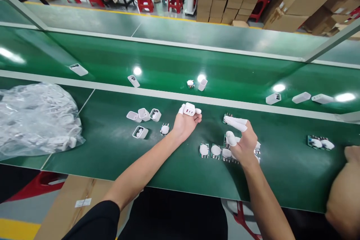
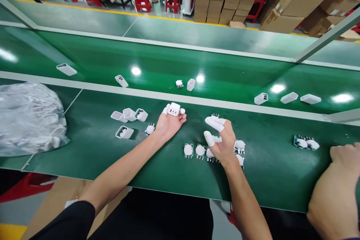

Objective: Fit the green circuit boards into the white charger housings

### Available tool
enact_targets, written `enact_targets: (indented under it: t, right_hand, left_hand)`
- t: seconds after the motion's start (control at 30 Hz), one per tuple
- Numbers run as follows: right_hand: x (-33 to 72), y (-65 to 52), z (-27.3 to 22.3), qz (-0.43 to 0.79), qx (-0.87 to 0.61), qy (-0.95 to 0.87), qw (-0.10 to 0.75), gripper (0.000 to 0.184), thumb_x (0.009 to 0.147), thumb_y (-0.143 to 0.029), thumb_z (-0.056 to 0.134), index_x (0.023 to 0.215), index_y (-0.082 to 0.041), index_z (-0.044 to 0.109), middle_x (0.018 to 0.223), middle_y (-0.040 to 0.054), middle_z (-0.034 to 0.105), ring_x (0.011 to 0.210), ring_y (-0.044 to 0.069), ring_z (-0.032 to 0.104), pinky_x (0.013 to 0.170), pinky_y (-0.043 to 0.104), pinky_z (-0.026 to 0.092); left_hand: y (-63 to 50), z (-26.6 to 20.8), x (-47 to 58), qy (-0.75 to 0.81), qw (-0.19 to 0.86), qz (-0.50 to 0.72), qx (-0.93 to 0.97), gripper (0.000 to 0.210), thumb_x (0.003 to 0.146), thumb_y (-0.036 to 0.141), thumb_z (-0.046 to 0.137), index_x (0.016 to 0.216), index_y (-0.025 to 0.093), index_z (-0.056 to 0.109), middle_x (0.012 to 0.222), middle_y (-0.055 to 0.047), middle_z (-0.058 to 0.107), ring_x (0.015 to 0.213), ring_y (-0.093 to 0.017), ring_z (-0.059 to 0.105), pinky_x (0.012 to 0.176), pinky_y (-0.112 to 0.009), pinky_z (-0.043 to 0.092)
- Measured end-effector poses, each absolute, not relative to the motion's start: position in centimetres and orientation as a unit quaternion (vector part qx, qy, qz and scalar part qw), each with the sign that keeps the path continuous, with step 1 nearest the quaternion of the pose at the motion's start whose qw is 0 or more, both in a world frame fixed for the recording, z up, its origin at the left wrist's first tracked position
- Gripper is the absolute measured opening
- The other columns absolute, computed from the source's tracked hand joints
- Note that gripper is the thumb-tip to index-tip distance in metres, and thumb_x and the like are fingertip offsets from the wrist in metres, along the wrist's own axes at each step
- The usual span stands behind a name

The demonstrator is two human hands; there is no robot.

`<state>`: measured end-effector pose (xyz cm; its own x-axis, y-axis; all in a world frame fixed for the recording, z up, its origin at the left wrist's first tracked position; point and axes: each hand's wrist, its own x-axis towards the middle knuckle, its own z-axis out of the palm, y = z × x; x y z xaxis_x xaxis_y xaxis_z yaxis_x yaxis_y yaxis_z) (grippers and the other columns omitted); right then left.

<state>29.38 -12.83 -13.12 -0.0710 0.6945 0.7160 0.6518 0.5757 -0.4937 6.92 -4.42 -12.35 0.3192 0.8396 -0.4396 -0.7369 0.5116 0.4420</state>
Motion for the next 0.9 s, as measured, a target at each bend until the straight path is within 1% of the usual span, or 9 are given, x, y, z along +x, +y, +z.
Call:
enact_targets:
  t: [0.13,0.27,0.37,0.53,0.63,0.9]
  right_hand:
    - [29.3,-12.8,-13.0,0.022,-0.456,-0.737,0.499,0.043,0.102,-0.021,0.07,0.144,-0.03,0.074,0.124,0.0097,0.082,0.113,0.03,0.075,0.095,0.049,0.062]
    - [29.3,-12.8,-12.9,0.021,-0.455,-0.742,0.492,0.042,0.102,-0.018,0.07,0.142,-0.03,0.075,0.123,0.0091,0.082,0.111,0.029,0.075,0.095,0.048,0.062]
    - [29.3,-12.7,-12.8,0.015,-0.454,-0.744,0.489,0.04,0.102,-0.018,0.07,0.14,-0.03,0.075,0.122,0.0087,0.082,0.109,0.029,0.076,0.094,0.048,0.062]
    - [29.0,-12.7,-12.7,0.008,-0.457,-0.746,0.484,0.037,0.102,-0.017,0.07,0.136,-0.03,0.074,0.116,0.0077,0.082,0.106,0.028,0.076,0.09,0.047,0.063]
    - [28.8,-12.8,-12.6,0.005,-0.458,-0.748,0.48,0.035,0.102,-0.017,0.07,0.133,-0.03,0.075,0.115,0.0075,0.082,0.105,0.029,0.076,0.09,0.048,0.063]
    - [28.8,-12.8,-12.8,0.007,-0.452,-0.754,0.478,0.036,0.1,-0.016,0.074,0.132,-0.03,0.075,0.117,0.0069,0.082,0.106,0.028,0.076,0.092,0.049,0.063]
  left_hand:
    - [-4.5,-12.6,7.0,0.317,0.809,0.494,0.04,0.036,0.112,0.048,0.057,0.09,0.021,0.062,0.081,-0.006,0.07,0.07,-0.018,0.063,0.067,-0.028,0.051]
    - [-4.8,-12.9,7.6,0.319,0.805,0.499,0.044,0.035,0.11,0.049,0.066,0.091,0.021,0.061,0.081,-0.004,0.069,0.07,-0.016,0.063,0.067,-0.026,0.051]
    - [-5.0,-13.1,7.6,0.348,0.792,0.494,0.083,0.04,0.104,0.053,0.077,0.089,0.022,0.057,0.077,0.0,0.063,0.069,-0.013,0.064,0.065,-0.024,0.051]
    - [-5.3,-13.7,7.5,0.49,0.77,0.379,0.151,0.054,0.088,0.062,0.091,0.09,0.022,0.053,0.07,0.002,0.062,0.06,-0.014,0.066,0.054,-0.023,0.045]
    - [-5.4,-14.1,7.3,0.507,0.765,0.365,0.154,0.058,0.083,0.062,0.094,0.09,0.023,0.052,0.065,0.004,0.06,0.054,-0.014,0.065,0.05,-0.021,0.04]
    - [-5.2,-15.1,7.1,0.521,0.749,0.365,0.184,0.055,0.082,0.062,0.093,0.093,0.022,0.057,0.064,0.003,0.062,0.052,-0.015,0.066,0.048,-0.022,0.04]
